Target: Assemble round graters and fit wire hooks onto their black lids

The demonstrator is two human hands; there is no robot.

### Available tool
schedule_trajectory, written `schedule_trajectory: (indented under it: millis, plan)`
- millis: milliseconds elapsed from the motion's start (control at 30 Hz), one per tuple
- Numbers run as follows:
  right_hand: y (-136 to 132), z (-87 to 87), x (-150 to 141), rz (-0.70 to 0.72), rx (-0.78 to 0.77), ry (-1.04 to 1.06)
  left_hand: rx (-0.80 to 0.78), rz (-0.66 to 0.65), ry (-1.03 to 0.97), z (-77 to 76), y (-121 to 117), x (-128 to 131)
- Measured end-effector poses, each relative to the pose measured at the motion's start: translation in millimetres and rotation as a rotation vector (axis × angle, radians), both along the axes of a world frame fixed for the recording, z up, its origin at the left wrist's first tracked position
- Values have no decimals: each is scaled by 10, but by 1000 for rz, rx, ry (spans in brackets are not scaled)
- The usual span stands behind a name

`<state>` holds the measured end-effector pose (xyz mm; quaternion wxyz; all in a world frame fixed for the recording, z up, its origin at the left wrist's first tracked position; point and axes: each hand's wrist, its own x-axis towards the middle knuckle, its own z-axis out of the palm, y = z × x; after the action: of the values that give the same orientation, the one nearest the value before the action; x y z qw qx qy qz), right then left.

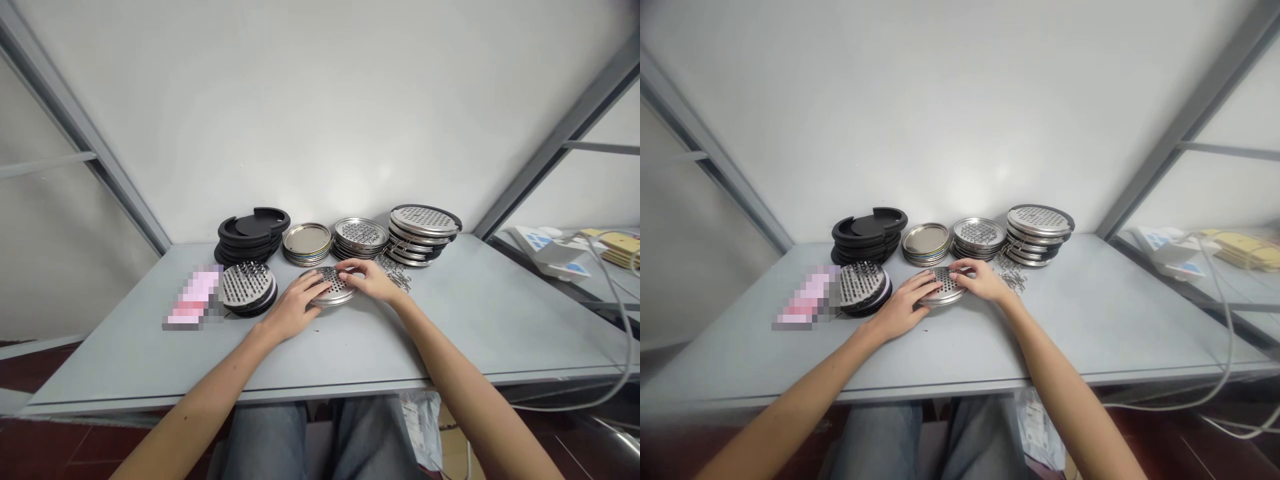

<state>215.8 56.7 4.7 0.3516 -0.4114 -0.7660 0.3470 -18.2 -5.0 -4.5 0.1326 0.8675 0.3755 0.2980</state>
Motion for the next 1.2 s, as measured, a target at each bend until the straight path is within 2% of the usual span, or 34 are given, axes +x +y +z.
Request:
schedule_trajectory:
  millis: [300, 633, 867, 1200]
  plan:
    - [35, -81, 1, 136, 149, -82, -145, 19, 8, -25, 10, 7]
    - [34, -89, -16, 141, 223, -149, -115, 19, 67, -34, -21, 29]
    - [14, -68, -29, 150, 258, -182, -62, 132, 34, -90, 6, 5]
    - [7, -73, -36, 167, 297, -218, -153, 152, 86, -62, -30, 5]
